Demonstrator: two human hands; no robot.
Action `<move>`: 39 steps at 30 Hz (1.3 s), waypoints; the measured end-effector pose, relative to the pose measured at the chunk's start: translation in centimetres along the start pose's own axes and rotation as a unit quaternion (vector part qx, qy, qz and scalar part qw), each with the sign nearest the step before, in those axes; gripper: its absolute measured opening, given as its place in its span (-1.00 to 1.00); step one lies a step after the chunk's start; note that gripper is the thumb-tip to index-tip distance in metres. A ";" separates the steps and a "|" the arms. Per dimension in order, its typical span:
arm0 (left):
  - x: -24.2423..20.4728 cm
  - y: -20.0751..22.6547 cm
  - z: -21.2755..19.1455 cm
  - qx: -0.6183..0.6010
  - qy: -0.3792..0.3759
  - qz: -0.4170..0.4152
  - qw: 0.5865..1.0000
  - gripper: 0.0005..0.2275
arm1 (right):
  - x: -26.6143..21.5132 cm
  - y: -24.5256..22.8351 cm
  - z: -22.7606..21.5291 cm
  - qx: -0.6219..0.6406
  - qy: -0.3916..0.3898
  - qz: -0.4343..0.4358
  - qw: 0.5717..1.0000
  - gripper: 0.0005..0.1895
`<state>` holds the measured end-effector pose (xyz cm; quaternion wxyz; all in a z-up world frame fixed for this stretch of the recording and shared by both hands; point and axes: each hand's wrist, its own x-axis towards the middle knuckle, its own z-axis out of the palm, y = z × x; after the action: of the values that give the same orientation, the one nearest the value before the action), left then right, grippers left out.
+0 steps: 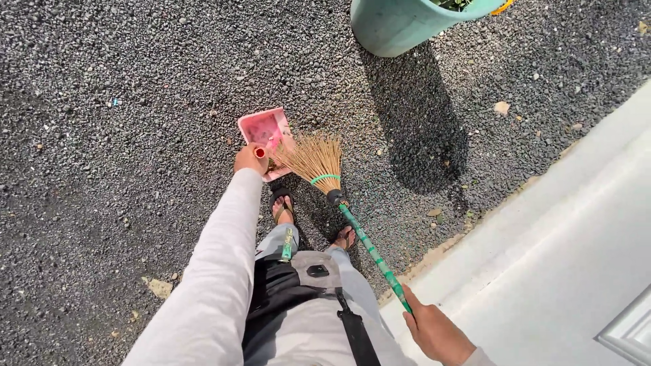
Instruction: Using a broom and a small dustpan to collect leaves and twigs from a gravel surface and depositing them into a plastic bucket.
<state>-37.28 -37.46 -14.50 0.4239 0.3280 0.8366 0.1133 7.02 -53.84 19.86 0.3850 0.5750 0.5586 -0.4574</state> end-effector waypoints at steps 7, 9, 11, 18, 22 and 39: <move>3.6 -4.3 2.2 -0.013 0.046 0.014 0.999 -0.86 | 2.2 3.8 2.2 0.020 0.039 0.024 0.999 -0.34; 3.5 -4.1 2.1 0.008 0.049 0.020 0.999 -0.87 | 3.7 3.4 3.4 0.027 0.055 0.011 0.998 -0.34; 1.7 -2.9 0.2 -0.150 0.016 -0.060 0.987 -0.75 | 5.2 2.5 3.3 0.140 0.026 0.046 0.989 -0.38; 6.7 -1.2 3.4 -0.729 -0.028 -0.177 0.660 -0.77 | -2.4 1.7 2.6 0.405 0.020 0.162 0.900 -0.33; 6.1 5.9 6.8 -0.699 -0.093 -0.142 0.695 -0.73 | -3.5 4.5 3.4 0.608 0.084 0.230 0.755 -0.32; -12.1 52.7 6.5 -0.328 -0.281 0.172 0.886 -0.80 | 6.9 39.5 -4.9 0.697 0.161 0.282 0.640 -0.28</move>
<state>-3.15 -5.83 13.87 0.6982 0.3271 0.5286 0.3551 46.52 -50.27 12.01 -0.1147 0.8672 -0.0617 -0.4807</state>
